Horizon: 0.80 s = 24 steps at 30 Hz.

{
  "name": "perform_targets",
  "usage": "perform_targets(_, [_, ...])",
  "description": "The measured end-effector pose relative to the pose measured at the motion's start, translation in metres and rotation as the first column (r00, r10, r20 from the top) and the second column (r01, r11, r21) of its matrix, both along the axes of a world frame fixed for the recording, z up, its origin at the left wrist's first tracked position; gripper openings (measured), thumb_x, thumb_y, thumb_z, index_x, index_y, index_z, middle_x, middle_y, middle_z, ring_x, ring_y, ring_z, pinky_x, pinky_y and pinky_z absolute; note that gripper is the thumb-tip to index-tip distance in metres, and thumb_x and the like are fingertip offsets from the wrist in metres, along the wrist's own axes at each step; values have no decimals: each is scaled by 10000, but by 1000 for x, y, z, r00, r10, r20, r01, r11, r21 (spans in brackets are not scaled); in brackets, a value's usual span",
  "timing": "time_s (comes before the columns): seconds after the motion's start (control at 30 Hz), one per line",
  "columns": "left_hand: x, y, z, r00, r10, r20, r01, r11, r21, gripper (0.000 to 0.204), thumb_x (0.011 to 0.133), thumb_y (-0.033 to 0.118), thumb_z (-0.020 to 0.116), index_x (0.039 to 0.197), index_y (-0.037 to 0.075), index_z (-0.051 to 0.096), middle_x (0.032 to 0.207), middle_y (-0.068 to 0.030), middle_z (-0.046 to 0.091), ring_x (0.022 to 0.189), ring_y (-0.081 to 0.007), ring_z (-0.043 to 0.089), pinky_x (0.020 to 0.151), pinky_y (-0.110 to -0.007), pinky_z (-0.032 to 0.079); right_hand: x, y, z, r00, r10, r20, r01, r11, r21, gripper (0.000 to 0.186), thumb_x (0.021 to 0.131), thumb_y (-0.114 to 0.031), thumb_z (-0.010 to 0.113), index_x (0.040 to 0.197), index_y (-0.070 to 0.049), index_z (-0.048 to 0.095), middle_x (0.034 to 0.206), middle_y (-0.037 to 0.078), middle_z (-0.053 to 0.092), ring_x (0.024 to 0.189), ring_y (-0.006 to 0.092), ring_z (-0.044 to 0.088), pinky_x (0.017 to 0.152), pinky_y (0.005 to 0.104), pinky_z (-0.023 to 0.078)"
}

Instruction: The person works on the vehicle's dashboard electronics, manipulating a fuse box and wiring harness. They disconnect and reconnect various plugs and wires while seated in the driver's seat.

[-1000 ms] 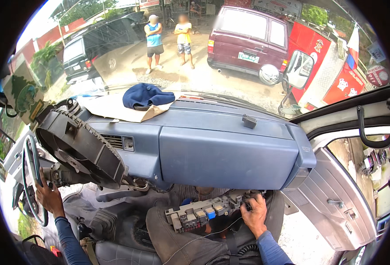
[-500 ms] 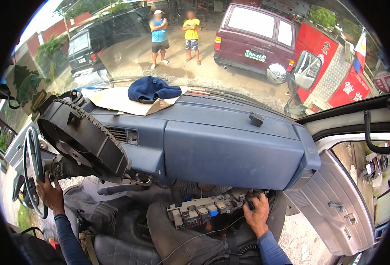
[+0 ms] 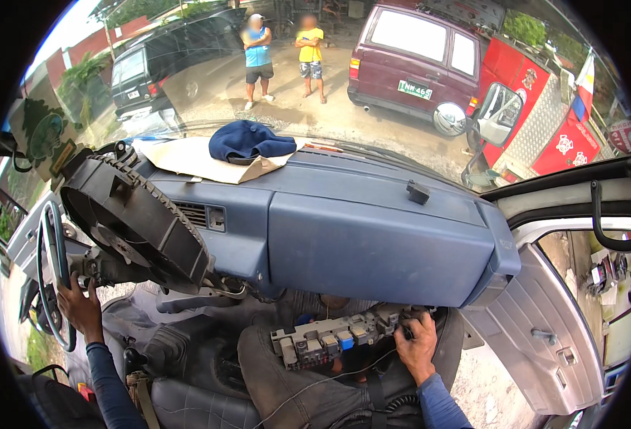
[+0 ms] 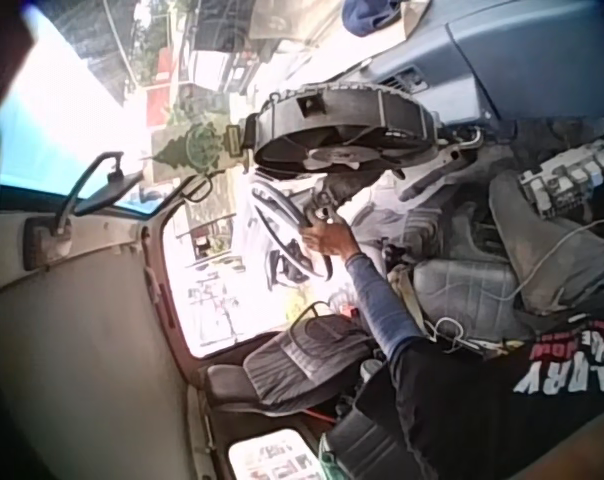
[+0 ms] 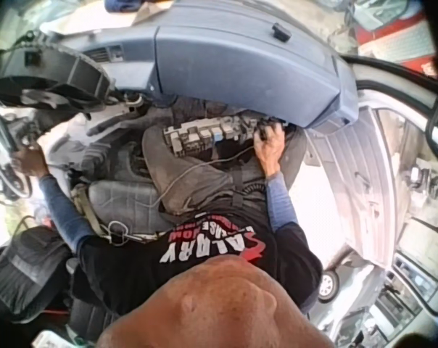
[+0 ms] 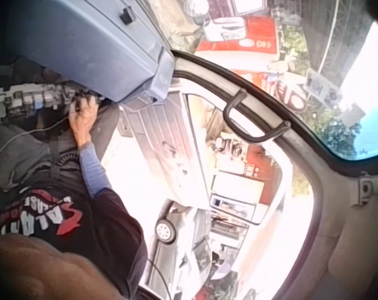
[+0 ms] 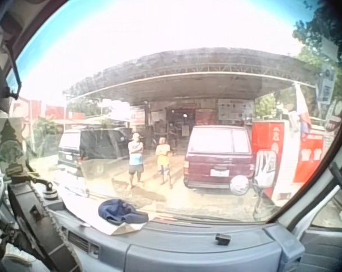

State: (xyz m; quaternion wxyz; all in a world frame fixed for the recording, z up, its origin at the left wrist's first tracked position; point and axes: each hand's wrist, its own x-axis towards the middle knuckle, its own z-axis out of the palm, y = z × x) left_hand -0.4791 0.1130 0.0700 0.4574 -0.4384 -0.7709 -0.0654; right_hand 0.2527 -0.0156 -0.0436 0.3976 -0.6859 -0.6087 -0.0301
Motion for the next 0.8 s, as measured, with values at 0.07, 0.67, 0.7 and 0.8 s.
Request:
perform_targets(0.07, [7,-4,3,999,25,22,-25,1000,1,433,1003,476,719,1356,225,703,1493,-172,548,1324,-393,575,1056,-536,496,0,3,2,1000,0,1,0,1000,11,161,748,-18,804,890,-48,735,1003,129,680,904,383,652,798,471,525])
perform_targets(0.67, [8,-3,16,970,241,43,-232,962,-147,564,973,753,606,1378,380,729,1430,-175,586,1334,-381,593,1086,-548,481,5,5,-9,1000,7,-4,-7,999,47,172,740,-39,827,865,-55,709,954,102,631,849,351,639,769,450,508])
perform_targets(0.7, [1,-4,15,972,229,52,-218,962,-163,579,974,746,611,1393,363,725,1455,-185,574,1364,-385,569,1109,-553,461,6,4,-8,1000,9,-10,-8,999,44,173,741,-48,833,858,-58,706,947,98,611,844,346,632,765,450,505])
perform_targets(0.8, [-21,-13,13,992,125,31,-120,984,-135,569,981,692,645,1416,332,720,1542,-209,525,1442,-400,503,1170,-568,400,5,3,-9,999,9,-33,-9,1000,27,180,748,-74,843,850,-53,697,951,101,604,858,338,625,769,450,500])
